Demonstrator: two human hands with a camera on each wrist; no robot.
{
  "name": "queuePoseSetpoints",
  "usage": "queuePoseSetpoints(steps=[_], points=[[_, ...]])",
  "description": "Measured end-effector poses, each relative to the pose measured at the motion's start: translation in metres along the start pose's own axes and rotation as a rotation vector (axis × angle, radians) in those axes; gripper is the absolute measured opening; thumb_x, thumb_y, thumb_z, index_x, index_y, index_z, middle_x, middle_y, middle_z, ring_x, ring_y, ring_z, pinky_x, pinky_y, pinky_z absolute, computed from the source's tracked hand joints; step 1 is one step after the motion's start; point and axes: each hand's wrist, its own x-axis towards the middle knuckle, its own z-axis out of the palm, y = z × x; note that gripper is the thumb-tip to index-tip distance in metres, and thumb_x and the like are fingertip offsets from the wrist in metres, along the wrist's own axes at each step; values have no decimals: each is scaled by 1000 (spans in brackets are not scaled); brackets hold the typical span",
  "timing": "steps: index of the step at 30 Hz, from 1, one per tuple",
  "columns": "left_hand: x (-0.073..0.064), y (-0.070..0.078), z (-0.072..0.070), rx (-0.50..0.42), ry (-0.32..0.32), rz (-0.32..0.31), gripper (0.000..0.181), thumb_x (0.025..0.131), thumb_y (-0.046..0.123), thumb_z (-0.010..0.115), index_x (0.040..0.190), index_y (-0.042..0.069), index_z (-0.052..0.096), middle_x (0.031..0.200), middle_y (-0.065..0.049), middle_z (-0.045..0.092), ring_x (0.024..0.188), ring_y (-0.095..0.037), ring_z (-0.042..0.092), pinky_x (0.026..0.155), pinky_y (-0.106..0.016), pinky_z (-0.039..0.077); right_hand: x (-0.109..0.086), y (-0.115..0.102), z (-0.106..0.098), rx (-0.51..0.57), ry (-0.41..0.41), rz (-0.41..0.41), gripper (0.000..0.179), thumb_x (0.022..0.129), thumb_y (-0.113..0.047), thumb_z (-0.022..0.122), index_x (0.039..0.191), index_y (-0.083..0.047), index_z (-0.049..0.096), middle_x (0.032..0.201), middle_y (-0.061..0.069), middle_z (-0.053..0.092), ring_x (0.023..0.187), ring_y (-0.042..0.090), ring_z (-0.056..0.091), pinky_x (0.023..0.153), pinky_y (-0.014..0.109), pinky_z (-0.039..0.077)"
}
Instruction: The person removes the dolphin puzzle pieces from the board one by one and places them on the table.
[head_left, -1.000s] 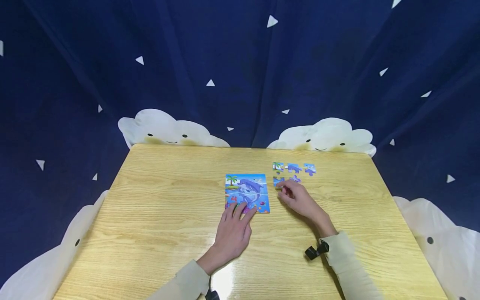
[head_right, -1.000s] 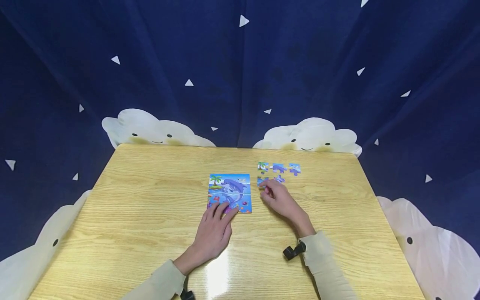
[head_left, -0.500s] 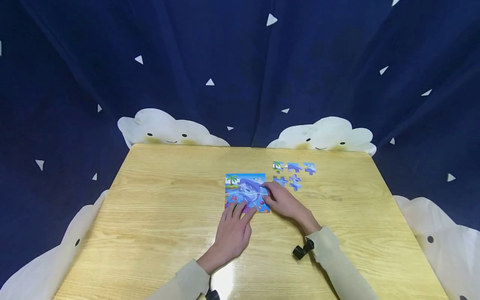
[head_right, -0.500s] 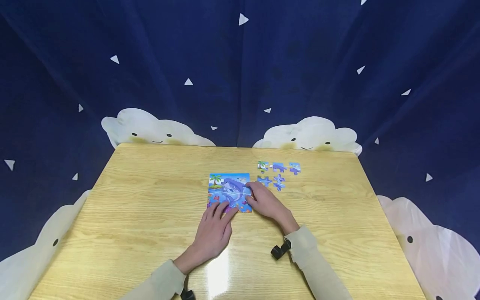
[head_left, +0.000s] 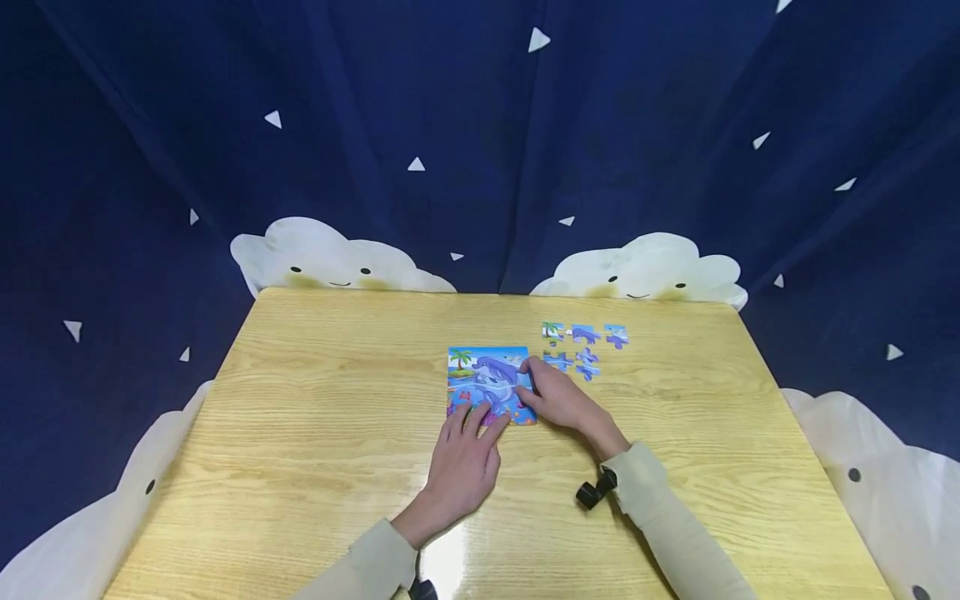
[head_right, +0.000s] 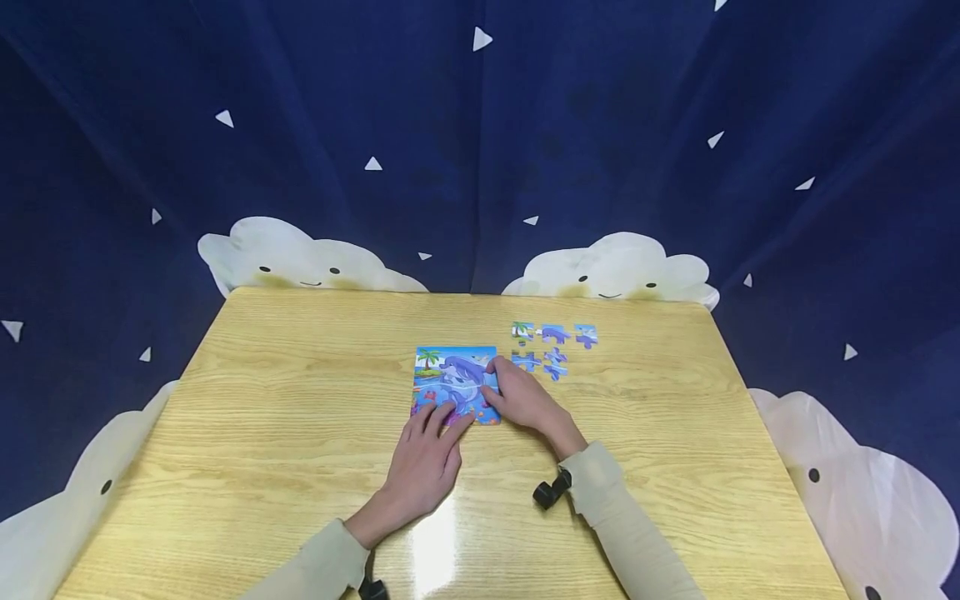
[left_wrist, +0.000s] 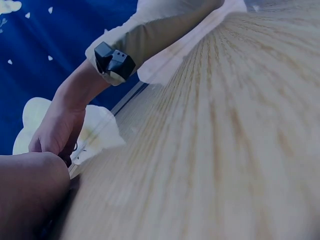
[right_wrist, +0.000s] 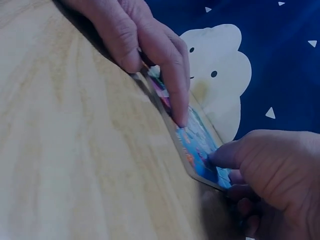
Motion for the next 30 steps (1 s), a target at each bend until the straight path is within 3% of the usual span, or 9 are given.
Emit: queuePoseSetpoints(steps=[6,12,22,30], points=[[0,0,0,2,-8,-7,50,105,22,37,152,26,55,155,-11,47,143,-42,38,118,-56,31,1,5,0,30,0,-35,31,104,-27,65,121,-4,54,80,0,52,70,13,49,64,30,44],[-1,0,1,20,-15,-7,50,106,24,35,152,27,54,155,-10,47,143,-41,39,119,-55,31,0,8,2,111,57,-70,29,101,-22,70,116,-4,53,90,6,51,76,14,47,68,30,43],[0,0,2,25,-34,-15,51,106,25,35,154,29,52,156,-9,46,144,-40,37,119,-54,30,-4,11,1,282,115,-71,32,92,-14,81,114,-4,59,91,5,60,67,13,49,59,25,43],[0,0,2,30,-49,-22,51,106,24,37,155,30,51,157,-9,45,145,-39,36,120,-54,30,-4,11,0,328,107,-60,36,90,-10,82,116,-4,59,91,6,61,68,12,51,59,24,43]])
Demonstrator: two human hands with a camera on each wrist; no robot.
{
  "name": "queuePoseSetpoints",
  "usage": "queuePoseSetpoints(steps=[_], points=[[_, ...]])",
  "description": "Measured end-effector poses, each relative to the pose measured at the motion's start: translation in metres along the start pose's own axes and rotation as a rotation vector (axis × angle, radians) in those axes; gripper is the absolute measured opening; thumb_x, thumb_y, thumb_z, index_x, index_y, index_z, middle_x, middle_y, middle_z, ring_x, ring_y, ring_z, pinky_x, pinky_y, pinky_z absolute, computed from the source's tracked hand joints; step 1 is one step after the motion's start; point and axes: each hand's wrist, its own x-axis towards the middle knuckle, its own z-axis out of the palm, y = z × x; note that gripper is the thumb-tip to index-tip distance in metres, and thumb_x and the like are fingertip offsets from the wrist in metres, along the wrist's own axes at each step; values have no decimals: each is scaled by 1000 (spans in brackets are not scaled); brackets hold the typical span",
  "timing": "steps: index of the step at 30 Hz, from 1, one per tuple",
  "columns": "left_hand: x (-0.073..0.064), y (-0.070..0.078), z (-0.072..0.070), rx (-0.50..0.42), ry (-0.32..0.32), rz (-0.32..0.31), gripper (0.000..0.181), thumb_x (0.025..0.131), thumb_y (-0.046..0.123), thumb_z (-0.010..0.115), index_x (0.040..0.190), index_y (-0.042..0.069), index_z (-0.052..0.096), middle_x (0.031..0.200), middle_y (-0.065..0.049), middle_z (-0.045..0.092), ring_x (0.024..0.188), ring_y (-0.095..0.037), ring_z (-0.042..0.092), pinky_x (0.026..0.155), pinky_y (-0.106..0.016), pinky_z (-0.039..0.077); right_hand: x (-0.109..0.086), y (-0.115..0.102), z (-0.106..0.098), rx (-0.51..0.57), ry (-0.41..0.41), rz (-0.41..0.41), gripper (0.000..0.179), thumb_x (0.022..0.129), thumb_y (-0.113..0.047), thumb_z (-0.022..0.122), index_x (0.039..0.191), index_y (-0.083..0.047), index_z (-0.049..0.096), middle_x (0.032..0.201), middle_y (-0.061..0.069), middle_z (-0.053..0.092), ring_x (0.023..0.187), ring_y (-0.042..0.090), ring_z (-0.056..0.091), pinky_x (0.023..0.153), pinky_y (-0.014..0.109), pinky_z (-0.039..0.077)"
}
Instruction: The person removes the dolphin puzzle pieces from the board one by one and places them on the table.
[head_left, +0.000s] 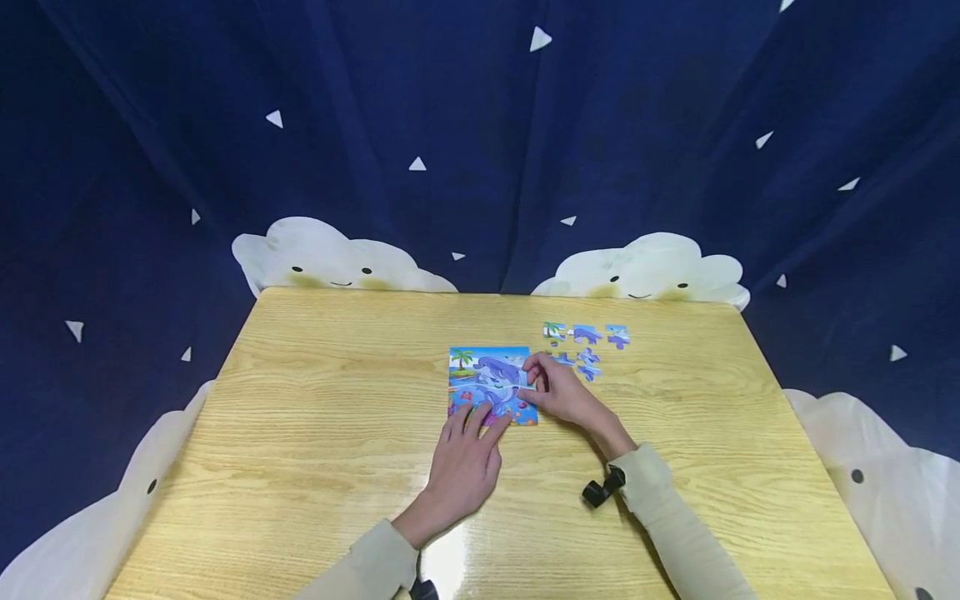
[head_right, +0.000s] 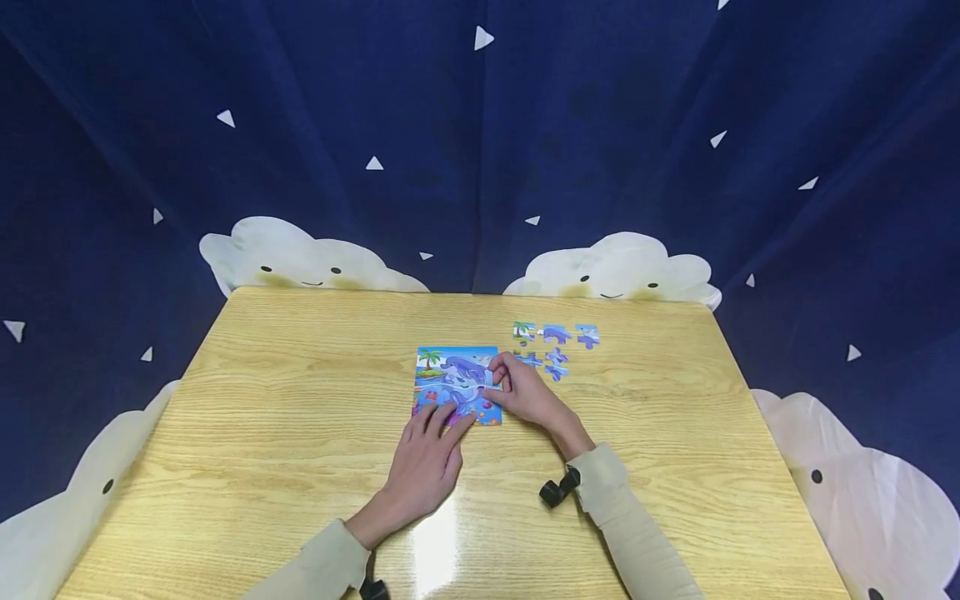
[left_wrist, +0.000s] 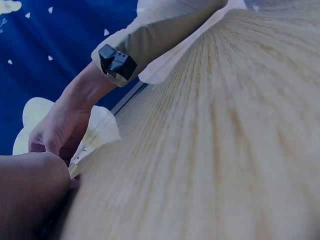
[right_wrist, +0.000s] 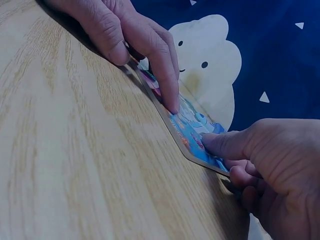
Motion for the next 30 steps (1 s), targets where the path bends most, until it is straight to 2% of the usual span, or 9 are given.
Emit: queuePoseSetpoints(steps=[7,15,22,30], points=[[0,0,-2,-10,4,-1,51,106,25,35,154,29,52,157,-9,46,145,-40,37,120,-54,29,1,2,1,14,-5,8,39,89,-11,84,118,-2,61,93,7,62,67,15,49,59,23,41],[0,-1,1,-16,82,32,49,105,22,39,150,25,57,152,-12,49,141,-43,41,116,-56,33,2,3,0,-31,-64,-9,40,88,-19,85,120,-4,66,96,4,60,68,12,50,64,25,45],[-1,-1,0,-15,84,34,48,105,22,39,149,24,57,152,-12,50,141,-43,41,116,-56,33,2,3,0,-98,-87,-61,47,89,-26,85,126,-3,66,97,4,58,72,12,50,67,26,45],[0,0,-2,-23,38,26,49,106,23,39,153,26,55,155,-12,48,143,-42,39,118,-57,31,1,4,-1,-101,-68,-111,40,90,-22,84,122,-2,69,93,6,57,70,9,47,65,25,43]])
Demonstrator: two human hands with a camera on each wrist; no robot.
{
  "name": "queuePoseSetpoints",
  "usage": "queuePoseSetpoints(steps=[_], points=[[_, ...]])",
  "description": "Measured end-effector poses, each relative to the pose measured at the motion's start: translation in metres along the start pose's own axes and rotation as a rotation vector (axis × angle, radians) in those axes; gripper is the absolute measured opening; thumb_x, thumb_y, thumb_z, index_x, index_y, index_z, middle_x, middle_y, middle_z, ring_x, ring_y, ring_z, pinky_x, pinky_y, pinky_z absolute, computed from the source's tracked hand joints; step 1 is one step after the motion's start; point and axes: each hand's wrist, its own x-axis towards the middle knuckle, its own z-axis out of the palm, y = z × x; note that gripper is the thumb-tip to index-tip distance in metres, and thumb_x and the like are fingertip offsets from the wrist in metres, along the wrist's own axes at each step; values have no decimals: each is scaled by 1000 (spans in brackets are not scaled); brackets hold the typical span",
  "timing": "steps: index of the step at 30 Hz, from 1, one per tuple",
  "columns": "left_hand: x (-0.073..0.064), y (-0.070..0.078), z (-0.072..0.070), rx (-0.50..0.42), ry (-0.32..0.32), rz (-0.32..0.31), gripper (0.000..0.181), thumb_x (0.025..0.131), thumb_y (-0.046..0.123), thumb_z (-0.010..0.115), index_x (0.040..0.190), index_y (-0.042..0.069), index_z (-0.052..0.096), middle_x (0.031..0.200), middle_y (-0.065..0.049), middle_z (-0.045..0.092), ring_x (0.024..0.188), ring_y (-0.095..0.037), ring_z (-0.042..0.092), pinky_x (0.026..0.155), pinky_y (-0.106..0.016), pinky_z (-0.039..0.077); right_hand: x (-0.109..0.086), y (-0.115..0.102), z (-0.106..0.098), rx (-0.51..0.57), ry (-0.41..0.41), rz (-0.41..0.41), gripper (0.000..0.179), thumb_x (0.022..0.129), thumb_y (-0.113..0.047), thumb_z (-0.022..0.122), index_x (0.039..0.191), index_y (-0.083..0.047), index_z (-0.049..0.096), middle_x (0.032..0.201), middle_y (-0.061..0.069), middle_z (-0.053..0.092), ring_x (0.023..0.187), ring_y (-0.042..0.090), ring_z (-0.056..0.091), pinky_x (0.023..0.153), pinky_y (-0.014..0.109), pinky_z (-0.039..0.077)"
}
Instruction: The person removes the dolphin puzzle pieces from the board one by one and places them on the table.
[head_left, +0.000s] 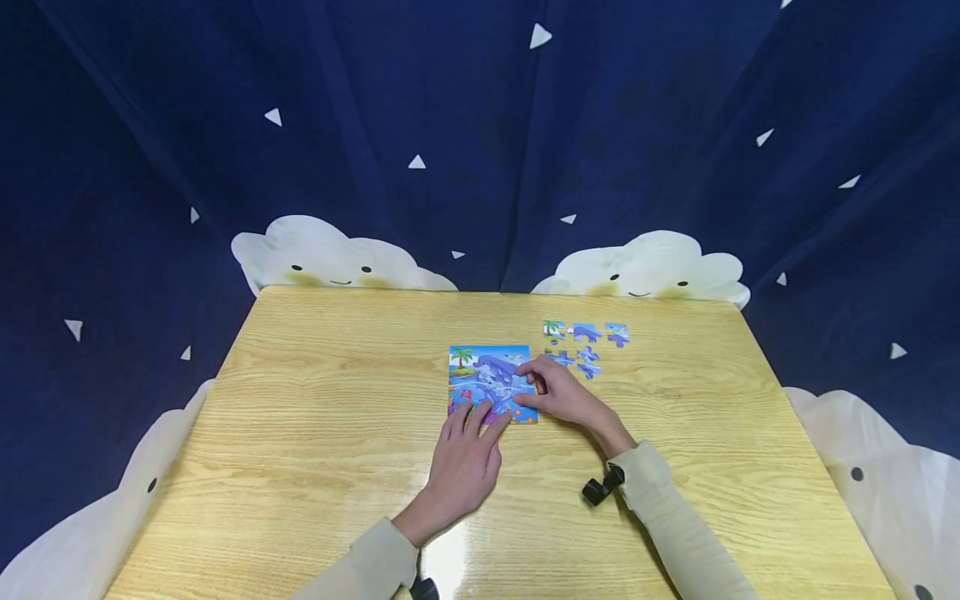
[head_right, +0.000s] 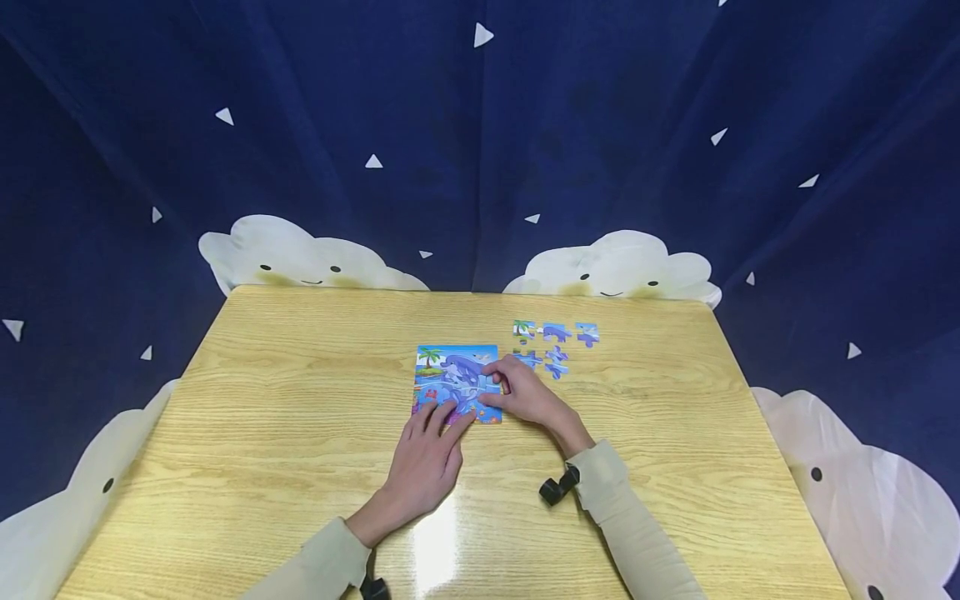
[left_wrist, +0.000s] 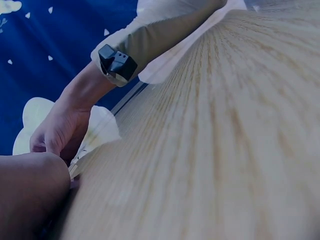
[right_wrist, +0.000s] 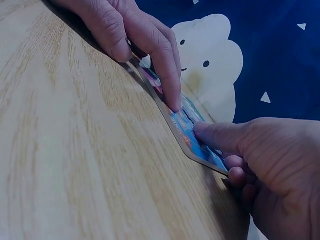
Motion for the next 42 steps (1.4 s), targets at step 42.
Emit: queuePoseSetpoints(steps=[42], points=[[-1,-2,1,10,0,-2,51,105,23,36,154,27,53,155,-10,47,143,-41,39,118,-56,32,-10,-5,1,-69,-13,33,39,100,-15,72,133,2,63,95,3,51,81,12,44,72,28,41]])
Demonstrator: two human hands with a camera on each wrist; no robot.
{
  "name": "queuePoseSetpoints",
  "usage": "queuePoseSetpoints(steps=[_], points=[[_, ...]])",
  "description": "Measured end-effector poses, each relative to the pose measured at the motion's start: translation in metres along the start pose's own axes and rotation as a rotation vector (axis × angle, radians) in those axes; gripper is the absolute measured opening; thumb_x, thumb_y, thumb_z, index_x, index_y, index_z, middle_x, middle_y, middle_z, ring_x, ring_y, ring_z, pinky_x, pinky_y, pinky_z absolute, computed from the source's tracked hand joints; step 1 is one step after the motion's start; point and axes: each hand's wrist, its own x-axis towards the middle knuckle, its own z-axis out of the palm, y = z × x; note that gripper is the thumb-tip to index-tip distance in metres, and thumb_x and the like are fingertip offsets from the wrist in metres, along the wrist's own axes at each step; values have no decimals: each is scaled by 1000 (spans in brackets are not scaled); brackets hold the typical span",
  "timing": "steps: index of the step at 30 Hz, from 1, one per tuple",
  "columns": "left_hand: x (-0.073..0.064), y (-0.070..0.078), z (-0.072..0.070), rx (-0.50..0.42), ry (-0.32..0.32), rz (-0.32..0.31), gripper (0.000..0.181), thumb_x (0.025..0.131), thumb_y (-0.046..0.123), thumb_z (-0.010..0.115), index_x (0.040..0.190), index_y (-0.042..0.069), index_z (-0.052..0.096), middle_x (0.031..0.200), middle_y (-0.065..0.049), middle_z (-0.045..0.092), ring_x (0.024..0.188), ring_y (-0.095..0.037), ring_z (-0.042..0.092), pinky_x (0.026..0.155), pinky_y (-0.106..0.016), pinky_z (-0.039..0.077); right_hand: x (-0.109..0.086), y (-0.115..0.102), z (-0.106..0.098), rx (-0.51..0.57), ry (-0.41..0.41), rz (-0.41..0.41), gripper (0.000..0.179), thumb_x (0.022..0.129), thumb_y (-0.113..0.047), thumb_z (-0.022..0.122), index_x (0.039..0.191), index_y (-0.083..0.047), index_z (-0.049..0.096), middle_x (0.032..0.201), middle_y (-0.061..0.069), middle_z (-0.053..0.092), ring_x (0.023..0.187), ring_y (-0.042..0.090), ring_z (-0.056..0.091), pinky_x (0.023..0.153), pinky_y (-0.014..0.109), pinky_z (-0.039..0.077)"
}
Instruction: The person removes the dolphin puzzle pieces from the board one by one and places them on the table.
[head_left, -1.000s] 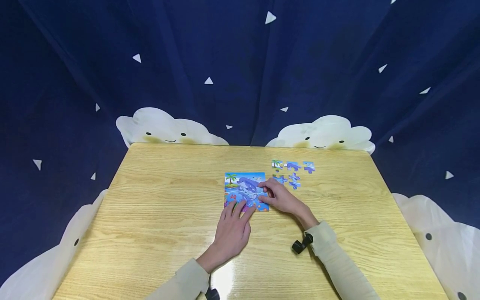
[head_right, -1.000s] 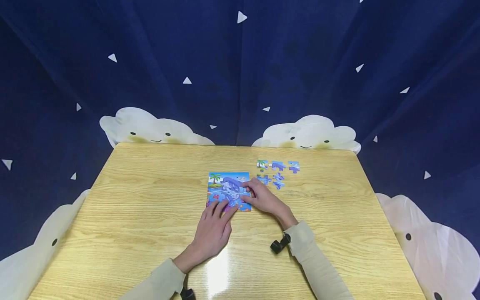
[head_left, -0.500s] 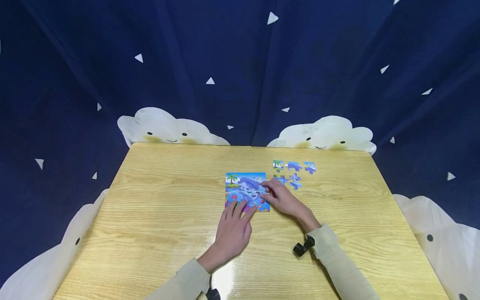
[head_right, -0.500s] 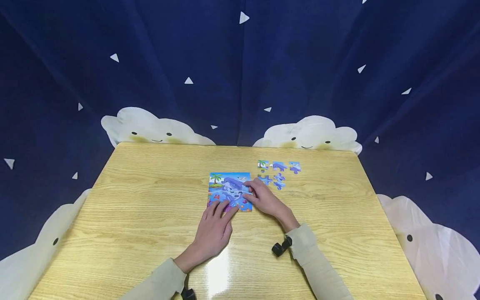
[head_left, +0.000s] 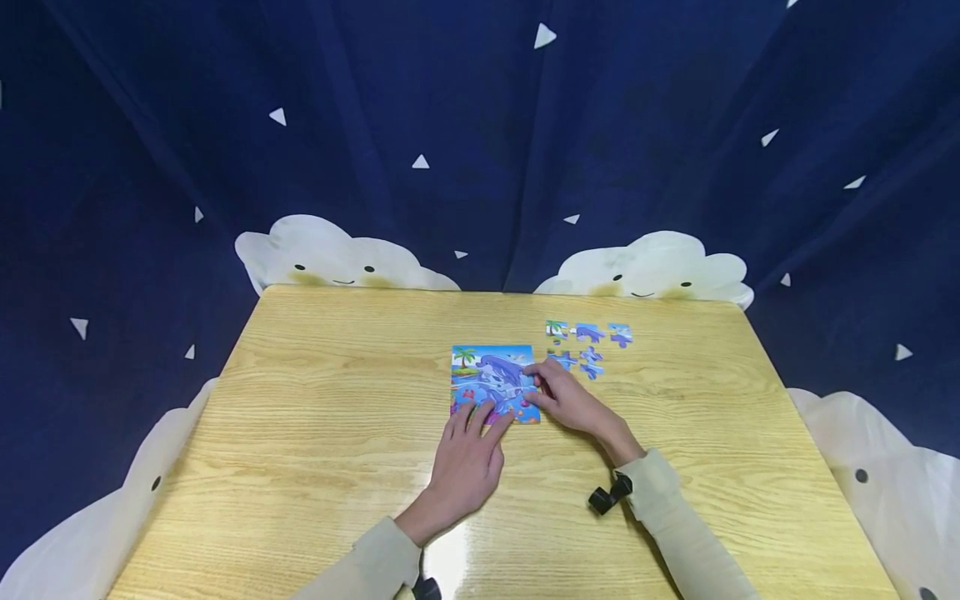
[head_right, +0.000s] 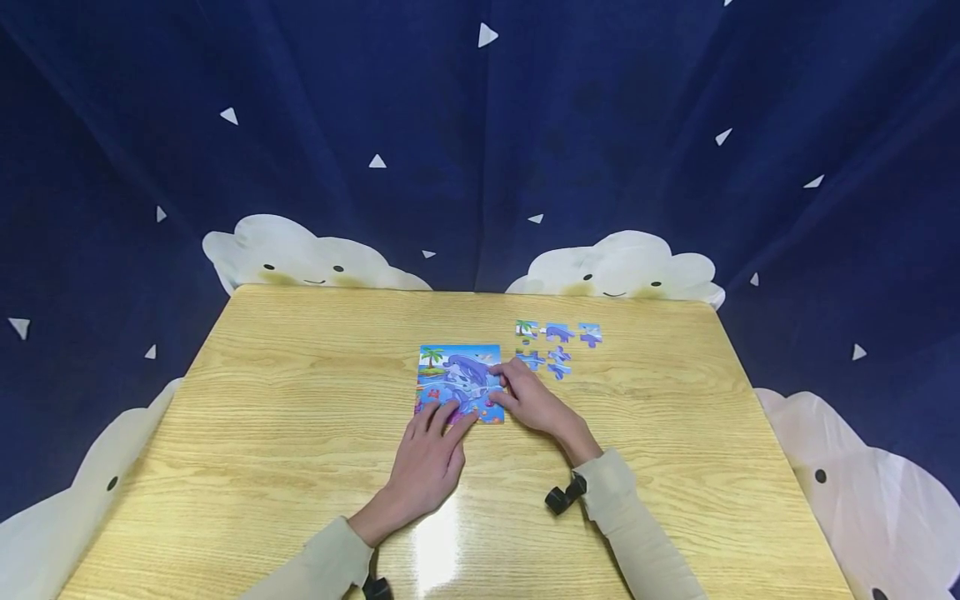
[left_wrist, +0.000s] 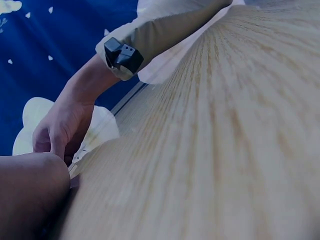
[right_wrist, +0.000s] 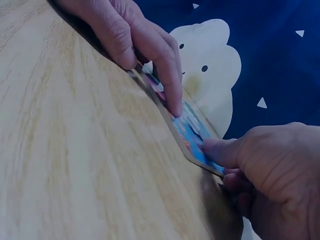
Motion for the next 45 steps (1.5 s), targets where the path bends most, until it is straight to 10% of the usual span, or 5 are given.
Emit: queuePoseSetpoints(steps=[10,24,45], points=[[0,0,1,-5,20,8,51,105,24,36,152,25,54,154,-12,48,142,-42,39,117,-57,33,2,0,-4,9,-17,-4,39,93,-18,79,125,-1,66,95,5,54,75,11,48,69,26,45],[1,0,1,-12,44,20,50,104,23,37,150,24,57,151,-11,50,140,-42,41,116,-56,32,-1,10,5,-2,175,-113,35,76,-15,81,108,-6,69,85,2,57,67,9,47,58,23,43],[0,-1,4,-4,72,24,49,105,22,36,149,25,58,150,-10,50,139,-41,42,116,-55,33,-40,43,-46,16,348,50,39,78,-2,78,116,-4,69,89,5,59,73,16,50,64,20,41]])
